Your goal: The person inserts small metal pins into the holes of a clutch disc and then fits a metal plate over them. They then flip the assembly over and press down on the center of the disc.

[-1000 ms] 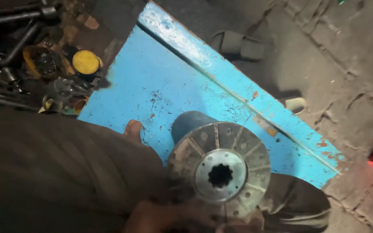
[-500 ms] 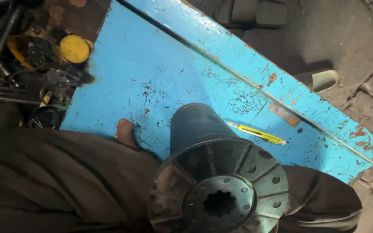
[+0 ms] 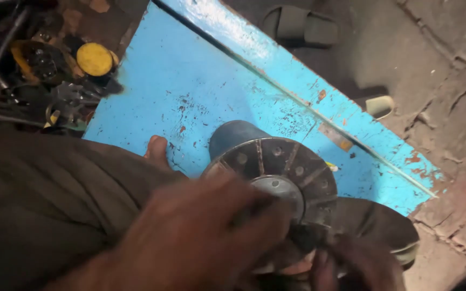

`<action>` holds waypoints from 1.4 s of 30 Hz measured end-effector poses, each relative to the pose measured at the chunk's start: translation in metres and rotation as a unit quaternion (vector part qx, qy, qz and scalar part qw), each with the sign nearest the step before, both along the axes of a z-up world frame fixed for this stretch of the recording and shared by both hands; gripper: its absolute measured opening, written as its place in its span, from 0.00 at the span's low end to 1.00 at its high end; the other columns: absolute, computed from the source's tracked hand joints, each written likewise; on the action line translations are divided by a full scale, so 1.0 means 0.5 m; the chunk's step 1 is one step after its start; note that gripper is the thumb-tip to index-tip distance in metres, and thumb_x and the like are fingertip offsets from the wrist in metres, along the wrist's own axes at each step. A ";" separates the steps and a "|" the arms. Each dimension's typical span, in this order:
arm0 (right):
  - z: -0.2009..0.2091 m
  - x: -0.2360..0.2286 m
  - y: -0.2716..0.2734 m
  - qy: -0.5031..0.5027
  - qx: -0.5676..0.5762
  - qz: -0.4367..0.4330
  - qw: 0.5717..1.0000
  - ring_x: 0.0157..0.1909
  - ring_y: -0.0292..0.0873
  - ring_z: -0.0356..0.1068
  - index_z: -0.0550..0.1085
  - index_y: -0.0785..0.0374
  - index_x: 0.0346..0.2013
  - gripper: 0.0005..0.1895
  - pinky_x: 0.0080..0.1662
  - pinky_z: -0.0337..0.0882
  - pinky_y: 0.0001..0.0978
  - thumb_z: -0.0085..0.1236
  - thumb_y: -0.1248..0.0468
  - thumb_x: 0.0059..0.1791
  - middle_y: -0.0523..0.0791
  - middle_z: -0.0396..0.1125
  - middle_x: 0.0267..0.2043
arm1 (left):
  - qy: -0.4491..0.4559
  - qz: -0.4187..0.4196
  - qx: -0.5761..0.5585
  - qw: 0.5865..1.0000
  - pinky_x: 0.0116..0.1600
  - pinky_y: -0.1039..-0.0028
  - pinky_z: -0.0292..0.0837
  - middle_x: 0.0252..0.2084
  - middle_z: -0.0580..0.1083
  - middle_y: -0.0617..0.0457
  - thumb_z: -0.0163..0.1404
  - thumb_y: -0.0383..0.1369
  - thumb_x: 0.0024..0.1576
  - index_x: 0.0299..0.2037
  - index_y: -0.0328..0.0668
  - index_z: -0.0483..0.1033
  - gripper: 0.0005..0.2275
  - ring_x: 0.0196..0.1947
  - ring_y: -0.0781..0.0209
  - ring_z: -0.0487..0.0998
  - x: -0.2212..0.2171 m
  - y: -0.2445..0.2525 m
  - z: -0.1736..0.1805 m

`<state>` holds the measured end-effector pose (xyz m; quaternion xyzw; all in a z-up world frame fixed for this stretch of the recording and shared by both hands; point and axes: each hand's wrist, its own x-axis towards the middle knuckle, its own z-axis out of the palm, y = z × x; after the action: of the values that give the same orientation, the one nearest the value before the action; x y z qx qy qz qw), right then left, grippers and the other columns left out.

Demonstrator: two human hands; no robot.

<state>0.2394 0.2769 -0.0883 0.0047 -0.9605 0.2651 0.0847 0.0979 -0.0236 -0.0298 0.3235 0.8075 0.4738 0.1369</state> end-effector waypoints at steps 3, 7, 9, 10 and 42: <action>0.081 -0.164 -0.140 -0.012 -0.006 -0.036 0.999 0.39 0.42 0.74 0.75 0.62 0.42 0.13 0.43 0.75 0.32 0.66 0.69 0.44 0.49 0.71 0.40 | 0.053 0.001 -0.012 0.999 0.63 0.53 0.64 0.65 0.69 0.40 0.59 0.41 0.51 0.61 0.41 0.69 0.28 0.65 0.43 0.70 -0.096 0.011 -0.010; 0.083 -0.181 -0.183 -0.042 0.010 -0.101 0.994 0.35 0.41 0.72 0.76 0.63 0.44 0.13 0.40 0.74 0.31 0.66 0.72 0.46 0.50 0.72 0.40 | 0.086 -0.026 -0.013 0.996 0.69 0.47 0.57 0.71 0.62 0.37 0.62 0.47 0.44 0.65 0.35 0.66 0.39 0.73 0.40 0.59 -0.120 0.054 -0.066; 0.079 -0.176 -0.174 -0.046 0.031 -0.064 0.996 0.36 0.42 0.72 0.75 0.63 0.45 0.14 0.41 0.73 0.32 0.67 0.72 0.46 0.49 0.72 0.39 | 0.089 -0.033 -0.031 0.995 0.69 0.47 0.56 0.71 0.62 0.39 0.63 0.47 0.42 0.65 0.34 0.65 0.41 0.74 0.42 0.58 -0.127 0.059 -0.064; 0.077 -0.173 -0.169 -0.050 0.054 -0.030 0.997 0.38 0.43 0.73 0.75 0.63 0.45 0.14 0.42 0.73 0.33 0.67 0.71 0.46 0.49 0.72 0.39 | 0.094 -0.043 -0.047 0.994 0.69 0.47 0.55 0.72 0.61 0.40 0.64 0.47 0.40 0.66 0.34 0.64 0.43 0.74 0.44 0.56 -0.132 0.064 -0.063; 0.102 -0.198 -0.207 -0.063 0.102 -0.080 0.990 0.33 0.46 0.73 0.75 0.65 0.47 0.12 0.37 0.72 0.33 0.65 0.69 0.50 0.53 0.70 0.37 | 0.082 -0.045 -0.031 0.995 0.75 0.50 0.48 0.75 0.56 0.42 0.62 0.51 0.42 0.71 0.31 0.55 0.48 0.77 0.51 0.51 -0.118 0.055 -0.091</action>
<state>0.1404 0.1734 -0.0372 -0.0797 -0.9833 0.1577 0.0442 0.0390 0.0040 -0.0751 0.3928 0.8151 0.4136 0.1017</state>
